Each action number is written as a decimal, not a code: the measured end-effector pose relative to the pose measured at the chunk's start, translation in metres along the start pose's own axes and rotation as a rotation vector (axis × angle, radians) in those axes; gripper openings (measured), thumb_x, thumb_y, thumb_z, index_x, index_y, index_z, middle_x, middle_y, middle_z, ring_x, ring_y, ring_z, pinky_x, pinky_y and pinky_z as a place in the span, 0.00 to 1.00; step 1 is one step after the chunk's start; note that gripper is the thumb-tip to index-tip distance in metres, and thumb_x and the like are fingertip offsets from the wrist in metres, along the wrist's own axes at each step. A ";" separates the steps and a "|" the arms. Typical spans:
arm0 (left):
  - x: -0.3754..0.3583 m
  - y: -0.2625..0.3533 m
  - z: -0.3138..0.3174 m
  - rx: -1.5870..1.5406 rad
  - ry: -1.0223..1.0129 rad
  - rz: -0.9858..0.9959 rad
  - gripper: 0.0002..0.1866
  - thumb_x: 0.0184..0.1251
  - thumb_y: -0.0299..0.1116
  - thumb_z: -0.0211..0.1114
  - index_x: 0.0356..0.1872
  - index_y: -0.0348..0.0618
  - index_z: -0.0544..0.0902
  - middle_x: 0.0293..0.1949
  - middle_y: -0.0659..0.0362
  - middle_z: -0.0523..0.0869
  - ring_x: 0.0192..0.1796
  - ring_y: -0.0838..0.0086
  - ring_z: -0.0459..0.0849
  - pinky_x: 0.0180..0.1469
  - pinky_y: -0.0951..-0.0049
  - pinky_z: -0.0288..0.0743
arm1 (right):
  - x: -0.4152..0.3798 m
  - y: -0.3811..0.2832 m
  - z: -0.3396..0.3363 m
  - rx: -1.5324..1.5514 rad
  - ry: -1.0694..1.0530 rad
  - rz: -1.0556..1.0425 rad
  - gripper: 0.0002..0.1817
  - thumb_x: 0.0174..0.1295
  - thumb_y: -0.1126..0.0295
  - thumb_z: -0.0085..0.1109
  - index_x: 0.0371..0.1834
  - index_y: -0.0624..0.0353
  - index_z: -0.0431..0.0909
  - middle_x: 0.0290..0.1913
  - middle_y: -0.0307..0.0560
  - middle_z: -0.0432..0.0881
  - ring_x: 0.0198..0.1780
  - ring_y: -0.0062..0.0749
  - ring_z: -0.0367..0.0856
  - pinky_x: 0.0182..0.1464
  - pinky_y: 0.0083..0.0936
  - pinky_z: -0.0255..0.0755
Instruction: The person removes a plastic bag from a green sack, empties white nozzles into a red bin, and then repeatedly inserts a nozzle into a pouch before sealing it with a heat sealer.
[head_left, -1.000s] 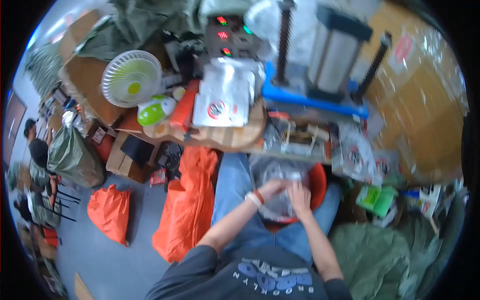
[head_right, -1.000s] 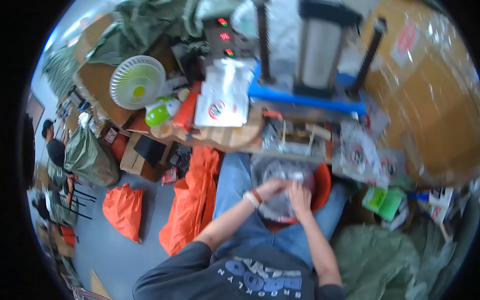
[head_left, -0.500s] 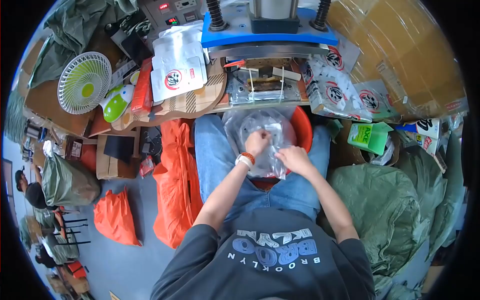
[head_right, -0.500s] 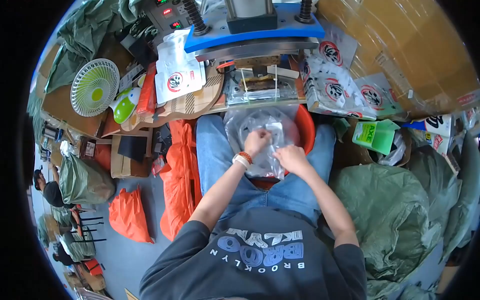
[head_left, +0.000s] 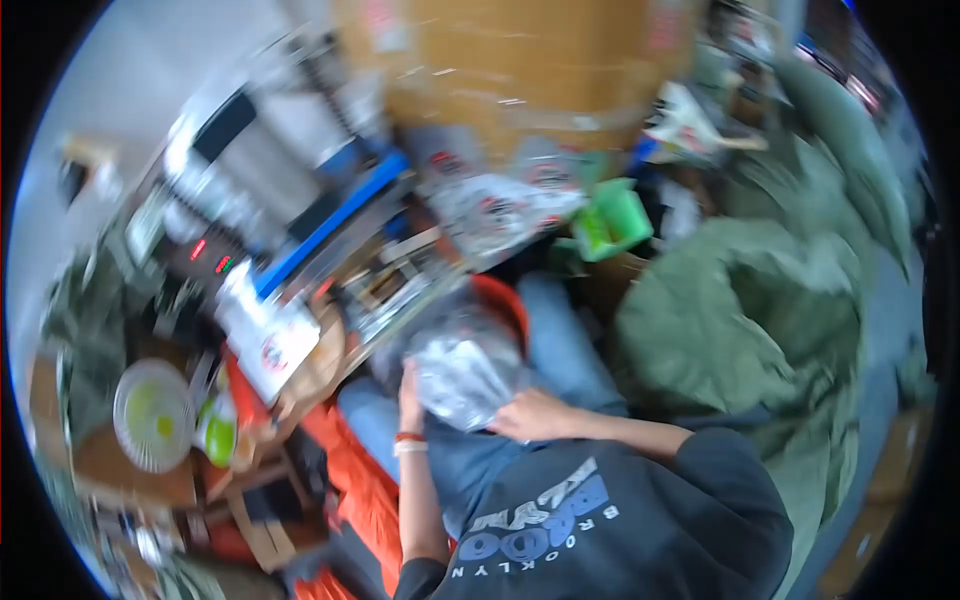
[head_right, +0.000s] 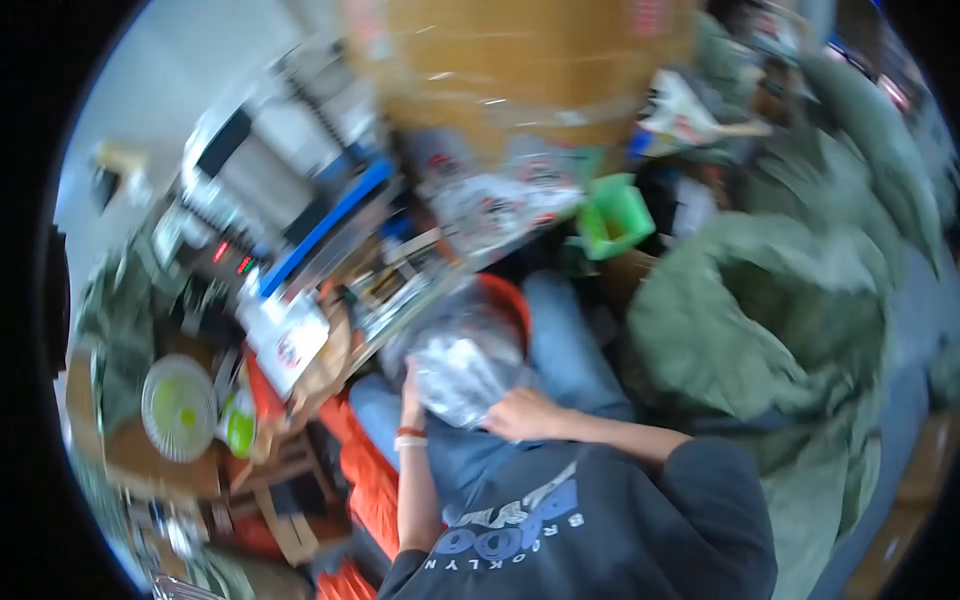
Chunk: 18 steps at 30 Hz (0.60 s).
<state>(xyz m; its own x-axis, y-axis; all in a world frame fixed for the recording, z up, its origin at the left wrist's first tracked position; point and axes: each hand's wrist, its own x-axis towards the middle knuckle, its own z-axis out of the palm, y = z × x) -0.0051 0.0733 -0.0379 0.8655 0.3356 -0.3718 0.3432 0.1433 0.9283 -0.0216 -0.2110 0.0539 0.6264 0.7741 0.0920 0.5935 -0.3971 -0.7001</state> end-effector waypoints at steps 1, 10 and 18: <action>0.008 0.006 0.003 -0.209 -0.156 -0.015 0.29 0.77 0.48 0.49 0.66 0.32 0.69 0.67 0.52 0.71 0.68 0.70 0.69 0.69 0.73 0.60 | -0.010 -0.025 -0.022 0.007 0.047 -0.005 0.22 0.65 0.52 0.54 0.22 0.59 0.80 0.18 0.56 0.78 0.25 0.53 0.81 0.31 0.43 0.75; -0.100 0.185 0.028 0.666 -0.300 0.770 0.19 0.70 0.39 0.51 0.50 0.32 0.78 0.40 0.46 0.85 0.43 0.60 0.84 0.46 0.63 0.74 | -0.040 -0.124 -0.160 0.266 0.444 -0.361 0.20 0.58 0.72 0.62 0.10 0.62 0.69 0.09 0.45 0.64 0.11 0.31 0.59 0.18 0.26 0.54; -0.094 0.189 0.101 -0.126 -0.509 0.587 0.30 0.77 0.51 0.47 0.64 0.33 0.71 0.60 0.52 0.77 0.61 0.68 0.75 0.63 0.69 0.66 | -0.083 -0.191 -0.251 0.590 1.103 -0.403 0.14 0.61 0.70 0.64 0.18 0.60 0.79 0.18 0.29 0.74 0.22 0.07 0.66 0.25 0.13 0.61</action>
<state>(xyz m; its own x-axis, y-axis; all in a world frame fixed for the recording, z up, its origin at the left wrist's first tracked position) 0.0155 -0.0253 0.1731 0.9636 -0.0744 0.2569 -0.2392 0.1897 0.9523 -0.0596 -0.3236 0.3577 0.7063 -0.1321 0.6955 0.7021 0.2567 -0.6642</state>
